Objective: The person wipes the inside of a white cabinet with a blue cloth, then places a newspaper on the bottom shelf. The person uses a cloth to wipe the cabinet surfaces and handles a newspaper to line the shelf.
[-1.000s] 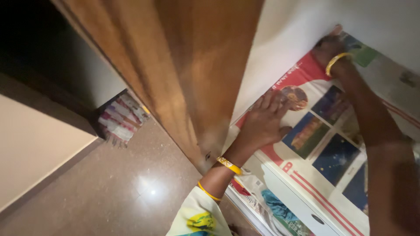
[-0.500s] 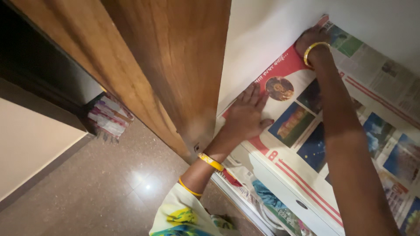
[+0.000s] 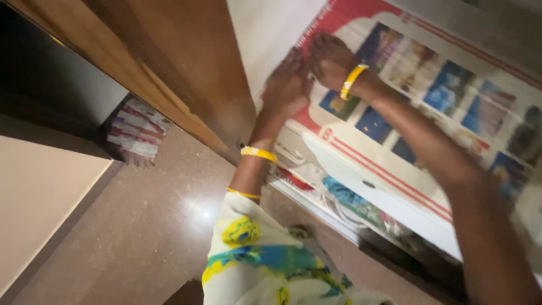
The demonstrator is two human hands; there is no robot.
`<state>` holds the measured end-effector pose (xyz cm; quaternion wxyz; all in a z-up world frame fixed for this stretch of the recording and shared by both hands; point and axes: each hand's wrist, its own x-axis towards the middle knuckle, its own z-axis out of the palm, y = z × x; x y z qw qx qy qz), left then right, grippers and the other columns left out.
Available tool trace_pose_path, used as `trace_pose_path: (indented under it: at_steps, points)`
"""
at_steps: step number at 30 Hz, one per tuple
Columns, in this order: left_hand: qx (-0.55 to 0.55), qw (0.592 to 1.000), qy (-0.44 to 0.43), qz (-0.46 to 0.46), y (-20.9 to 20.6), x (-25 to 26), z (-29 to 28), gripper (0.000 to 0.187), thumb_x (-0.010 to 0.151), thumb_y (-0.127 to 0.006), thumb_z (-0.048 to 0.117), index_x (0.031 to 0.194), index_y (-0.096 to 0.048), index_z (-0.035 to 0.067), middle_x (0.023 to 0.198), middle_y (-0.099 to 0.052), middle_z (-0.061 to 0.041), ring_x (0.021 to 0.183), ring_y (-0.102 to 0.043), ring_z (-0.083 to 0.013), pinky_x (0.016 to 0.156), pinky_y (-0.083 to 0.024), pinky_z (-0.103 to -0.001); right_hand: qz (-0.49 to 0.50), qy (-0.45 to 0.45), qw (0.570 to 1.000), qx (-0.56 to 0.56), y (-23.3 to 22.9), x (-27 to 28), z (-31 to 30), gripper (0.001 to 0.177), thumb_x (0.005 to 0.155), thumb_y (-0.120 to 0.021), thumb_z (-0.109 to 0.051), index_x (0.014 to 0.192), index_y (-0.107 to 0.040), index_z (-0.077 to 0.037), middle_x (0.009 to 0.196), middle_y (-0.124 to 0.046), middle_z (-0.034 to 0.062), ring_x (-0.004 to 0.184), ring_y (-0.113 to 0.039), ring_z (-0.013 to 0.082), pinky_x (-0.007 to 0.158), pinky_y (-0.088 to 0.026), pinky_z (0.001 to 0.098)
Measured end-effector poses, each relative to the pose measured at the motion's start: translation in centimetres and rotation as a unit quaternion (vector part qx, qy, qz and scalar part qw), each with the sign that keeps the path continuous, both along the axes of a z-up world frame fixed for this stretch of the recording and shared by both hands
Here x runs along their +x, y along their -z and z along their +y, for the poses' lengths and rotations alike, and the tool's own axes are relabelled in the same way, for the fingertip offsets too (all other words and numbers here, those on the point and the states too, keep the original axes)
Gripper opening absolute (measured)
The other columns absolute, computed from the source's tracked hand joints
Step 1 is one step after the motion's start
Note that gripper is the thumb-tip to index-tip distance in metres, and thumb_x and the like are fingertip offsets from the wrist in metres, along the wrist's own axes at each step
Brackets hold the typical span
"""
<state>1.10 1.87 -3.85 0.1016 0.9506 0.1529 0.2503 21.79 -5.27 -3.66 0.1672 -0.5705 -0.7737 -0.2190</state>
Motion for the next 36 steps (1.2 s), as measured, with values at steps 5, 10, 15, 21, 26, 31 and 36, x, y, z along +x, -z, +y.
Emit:
trace_pose_path:
  at_steps: [5,10,15,21,26,31,36]
  points:
    - [0.020,1.000,0.019,0.008,1.4,0.2,0.8,0.046,0.100,-0.057,0.018,0.139,-0.056,-0.006,0.148,-0.055,-0.026,0.147,-0.042,-0.0404,0.124,-0.032,-0.045,-0.114,0.133,0.984,-0.037,-1.9,-5.8,-4.8,0.047,0.102,-0.052,-0.028,0.132,-0.063,0.007,0.137,-0.063,0.0263,0.136,-0.053,0.0404,0.117,-0.038,0.0512]
    - [0.038,0.999,0.026,0.000,0.9,0.3,0.9,0.066,0.099,-0.068,0.031,0.146,-0.049,-0.011,0.147,-0.051,-0.033,0.143,-0.042,-0.0454,0.121,-0.033,-0.048,0.078,0.222,0.942,-0.238,-3.0,-11.3,-9.8,0.056,0.105,-0.046,-0.025,0.148,-0.046,0.010,0.148,-0.047,0.0348,0.144,-0.038,0.0498,0.121,-0.025,0.0593]
    - [0.033,0.999,0.028,0.029,-0.1,-0.5,0.5,0.077,0.098,-0.070,0.039,0.154,-0.043,-0.008,0.154,-0.046,-0.031,0.149,-0.032,-0.0431,0.120,-0.028,-0.049,0.167,0.323,0.917,-0.164,-2.0,-13.2,-17.5,0.066,0.107,-0.041,-0.035,0.150,-0.036,0.015,0.160,-0.029,0.0351,0.152,-0.020,0.0444,0.122,-0.014,0.0591]
    - [0.010,0.996,0.022,0.081,-1.1,-0.6,-0.1,0.079,0.100,-0.063,0.042,0.158,-0.037,-0.004,0.161,-0.037,-0.030,0.153,-0.024,-0.0420,0.121,-0.024,-0.051,0.271,0.440,0.826,-0.224,-3.8,-12.2,-28.1,0.061,0.105,-0.038,-0.030,0.151,-0.032,0.010,0.162,-0.020,0.0340,0.153,-0.009,0.0460,0.123,-0.005,0.0558]
    - [0.021,0.995,0.038,0.085,-0.6,-0.4,0.2,0.077,0.103,-0.061,0.043,0.160,-0.036,-0.002,0.162,-0.032,-0.034,0.153,-0.022,-0.0445,0.122,-0.023,-0.053,0.177,0.496,0.845,-0.090,-2.0,-11.2,-37.9,0.059,0.115,-0.039,-0.028,0.151,-0.037,0.018,0.159,-0.032,0.0420,0.151,-0.023,0.0543,0.126,-0.014,0.0590]
    - [0.017,0.995,0.030,0.090,-0.1,0.0,0.4,0.077,0.103,-0.058,0.046,0.159,-0.036,-0.002,0.162,-0.032,-0.033,0.154,-0.021,-0.0444,0.123,-0.022,-0.054,0.164,0.525,0.834,-0.042,-0.7,-10.6,-43.4,0.062,0.111,-0.043,-0.024,0.152,-0.042,0.022,0.151,-0.041,0.0435,0.143,-0.034,0.0575,0.115,-0.025,0.0637]
    - [0.005,0.994,0.043,0.098,-1.6,0.2,0.3,0.081,0.097,-0.061,0.046,0.156,-0.036,-0.004,0.159,-0.031,-0.034,0.150,-0.020,-0.0451,0.116,-0.023,-0.055,0.049,0.563,0.822,-0.066,-0.6,-9.7,-42.7,0.055,0.107,-0.048,-0.026,0.142,-0.054,0.017,0.139,-0.057,0.0370,0.131,-0.052,0.0506,0.101,-0.043,0.0611]
